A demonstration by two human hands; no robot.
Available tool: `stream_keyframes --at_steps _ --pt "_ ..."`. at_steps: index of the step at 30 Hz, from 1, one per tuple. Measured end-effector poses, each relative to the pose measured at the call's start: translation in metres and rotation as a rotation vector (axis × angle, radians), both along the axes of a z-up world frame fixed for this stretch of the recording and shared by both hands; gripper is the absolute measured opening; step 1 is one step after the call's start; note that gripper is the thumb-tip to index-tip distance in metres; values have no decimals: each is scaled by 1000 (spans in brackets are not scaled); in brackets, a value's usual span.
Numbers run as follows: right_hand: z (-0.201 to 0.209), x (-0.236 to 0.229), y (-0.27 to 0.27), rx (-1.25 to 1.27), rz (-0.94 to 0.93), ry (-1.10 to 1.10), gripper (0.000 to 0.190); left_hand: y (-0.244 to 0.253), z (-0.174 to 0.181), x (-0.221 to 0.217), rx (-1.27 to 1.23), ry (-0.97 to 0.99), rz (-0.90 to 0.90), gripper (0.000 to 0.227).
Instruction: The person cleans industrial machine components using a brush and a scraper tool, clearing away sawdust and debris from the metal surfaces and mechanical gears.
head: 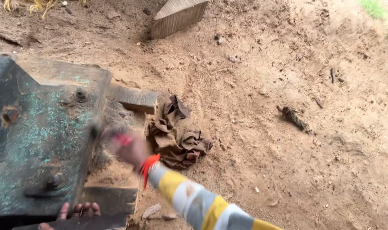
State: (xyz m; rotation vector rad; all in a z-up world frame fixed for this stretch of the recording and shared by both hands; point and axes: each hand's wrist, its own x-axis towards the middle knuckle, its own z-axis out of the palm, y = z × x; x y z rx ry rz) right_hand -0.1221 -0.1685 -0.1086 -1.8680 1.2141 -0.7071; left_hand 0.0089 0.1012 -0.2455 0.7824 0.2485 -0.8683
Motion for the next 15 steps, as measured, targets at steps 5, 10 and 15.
stream_keyframes --at_steps 5,10,15 --pt "53 -31 109 -36 672 -173 12 -11 17 -13 85 -8 28 81" --pt "60 12 33 -96 703 -326 23 -6 62 -27 190 -41 31 86" --pt "78 34 -15 -301 297 -360 33 -25 148 -47 273 -93 88 92"
